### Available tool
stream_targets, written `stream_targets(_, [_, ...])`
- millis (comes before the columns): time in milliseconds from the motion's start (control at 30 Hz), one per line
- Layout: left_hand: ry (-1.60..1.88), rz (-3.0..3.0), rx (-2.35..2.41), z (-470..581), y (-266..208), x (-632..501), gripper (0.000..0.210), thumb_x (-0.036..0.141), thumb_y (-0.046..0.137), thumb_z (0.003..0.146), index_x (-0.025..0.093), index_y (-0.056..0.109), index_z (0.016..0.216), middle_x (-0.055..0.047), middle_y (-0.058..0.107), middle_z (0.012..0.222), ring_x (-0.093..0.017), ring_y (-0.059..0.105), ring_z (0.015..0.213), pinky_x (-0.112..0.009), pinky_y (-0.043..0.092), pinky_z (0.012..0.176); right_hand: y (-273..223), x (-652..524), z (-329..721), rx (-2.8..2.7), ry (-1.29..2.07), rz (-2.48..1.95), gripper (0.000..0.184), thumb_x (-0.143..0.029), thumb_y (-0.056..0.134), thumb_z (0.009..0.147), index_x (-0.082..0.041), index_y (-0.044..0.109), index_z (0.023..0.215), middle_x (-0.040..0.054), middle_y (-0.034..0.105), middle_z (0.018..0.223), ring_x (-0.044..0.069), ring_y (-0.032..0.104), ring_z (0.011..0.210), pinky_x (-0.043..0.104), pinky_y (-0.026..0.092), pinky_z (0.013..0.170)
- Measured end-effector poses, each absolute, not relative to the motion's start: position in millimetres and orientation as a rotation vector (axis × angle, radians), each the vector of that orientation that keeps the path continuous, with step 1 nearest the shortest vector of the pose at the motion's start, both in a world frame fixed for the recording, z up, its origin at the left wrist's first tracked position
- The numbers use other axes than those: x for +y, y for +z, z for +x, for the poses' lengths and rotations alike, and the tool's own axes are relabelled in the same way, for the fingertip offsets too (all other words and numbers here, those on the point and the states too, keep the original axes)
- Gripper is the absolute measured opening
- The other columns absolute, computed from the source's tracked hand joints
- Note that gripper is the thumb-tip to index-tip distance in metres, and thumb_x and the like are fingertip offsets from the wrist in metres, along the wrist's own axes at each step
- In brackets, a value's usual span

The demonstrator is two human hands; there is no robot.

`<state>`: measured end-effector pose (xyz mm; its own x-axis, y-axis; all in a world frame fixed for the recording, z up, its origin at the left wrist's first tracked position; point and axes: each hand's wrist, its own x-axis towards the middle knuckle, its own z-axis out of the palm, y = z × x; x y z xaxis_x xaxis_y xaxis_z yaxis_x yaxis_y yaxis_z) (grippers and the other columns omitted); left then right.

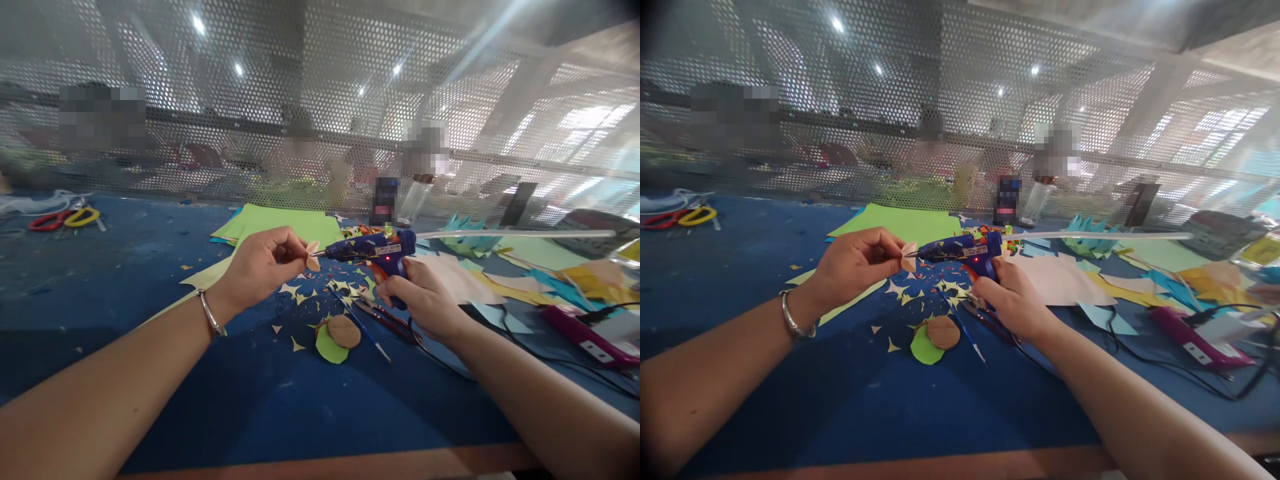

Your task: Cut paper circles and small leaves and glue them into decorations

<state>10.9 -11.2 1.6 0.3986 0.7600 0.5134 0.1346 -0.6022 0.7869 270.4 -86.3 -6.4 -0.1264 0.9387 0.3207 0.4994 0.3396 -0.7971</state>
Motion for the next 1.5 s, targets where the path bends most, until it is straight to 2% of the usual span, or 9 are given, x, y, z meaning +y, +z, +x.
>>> stream_targets(333, [1.190, 2.027, 0.780, 8.5, 0.7, -8.9, 0.020, 0.036, 0.080, 0.078, 0.022, 0.066, 0.078, -0.005, 0.077, 0.091, -0.019, 0.073, 0.082, -0.034, 0.059, 0.076, -9.0, -83.8, 271.0, -1.752, 0.699, -1.271, 0.026, -0.023, 0.053, 0.079, -0.022, 0.047, 0.054, -0.0005, 0.048, 0.058, 0.015, 0.044, 0.057, 0.032, 0.033, 0.057])
stream_targets(667, [1.200, 2.063, 0.763, 9.1, 1.5, -9.2, 0.016, 0.032, 0.078, 0.080, 0.022, 0.066, 0.079, -0.003, 0.076, 0.087, -0.018, 0.072, 0.082, -0.032, 0.058, 0.078, -12.0, -82.4, 273.2, -1.685, 0.730, -1.258, 0.024, -0.021, 0.058, 0.079, -0.022, 0.050, 0.056, 0.0005, 0.051, 0.058, 0.016, 0.045, 0.057, 0.032, 0.034, 0.056])
stream_targets(933, [1.235, 2.048, 0.742, 7.8, 2.5, -9.2, 0.015, 0.031, 0.080, 0.079, 0.023, 0.067, 0.079, -0.004, 0.075, 0.101, -0.019, 0.071, 0.087, -0.033, 0.058, 0.077, -9.1, -83.6, 269.0, -1.695, 0.714, -1.259, 0.028, -0.021, 0.056, 0.079, -0.022, 0.048, 0.052, -0.0004, 0.050, 0.055, 0.014, 0.044, 0.054, 0.031, 0.033, 0.055])
stream_targets(1067, [1.258, 1.983, 0.796, 8.9, 7.4, -12.2, 0.017, 0.032, 0.083, 0.075, 0.024, 0.067, 0.075, -0.002, 0.076, 0.089, -0.019, 0.071, 0.078, -0.032, 0.058, 0.072, -6.1, -86.6, 263.8, -1.629, 0.845, -1.203, 0.029, -0.023, 0.055, 0.078, -0.021, 0.047, 0.050, -0.0015, 0.048, 0.050, 0.011, 0.041, 0.048, 0.029, 0.030, 0.049])
stream_targets(1200, [1.338, 1.768, 0.747, 9.6, 8.4, -9.6, 0.015, 0.026, 0.082, 0.076, 0.023, 0.067, 0.076, 0.000, 0.074, 0.075, -0.018, 0.073, 0.074, -0.030, 0.058, 0.069, -5.7, -86.4, 262.3, -1.481, 1.027, -1.215, 0.028, -0.029, 0.060, 0.080, -0.021, 0.049, 0.056, -0.0028, 0.049, 0.047, 0.009, 0.038, 0.041, 0.026, 0.026, 0.042])
stream_targets(1367, [1.446, 1.530, 0.646, 10.0, 6.9, -3.0, 0.016, 0.022, 0.082, 0.075, 0.022, 0.066, 0.078, 0.000, 0.074, 0.084, -0.020, 0.076, 0.076, -0.030, 0.061, 0.067, -10.8, -76.8, 266.2, -1.400, 1.110, -1.347, 0.031, -0.038, 0.069, 0.081, -0.021, 0.048, 0.066, -0.0040, 0.053, 0.049, 0.008, 0.042, 0.042, 0.021, 0.028, 0.039])
stream_targets(1500, [1.555, 1.588, 0.686, 10.5, 6.5, -2.9, 0.018, 0.026, 0.080, 0.079, 0.022, 0.063, 0.082, -0.001, 0.073, 0.084, -0.021, 0.077, 0.078, -0.031, 0.063, 0.069, -20.1, -65.8, 272.3, -1.277, 1.168, -1.454, 0.026, -0.038, 0.071, 0.081, -0.021, 0.052, 0.075, -0.0040, 0.054, 0.054, 0.010, 0.048, 0.046, 0.020, 0.032, 0.039])
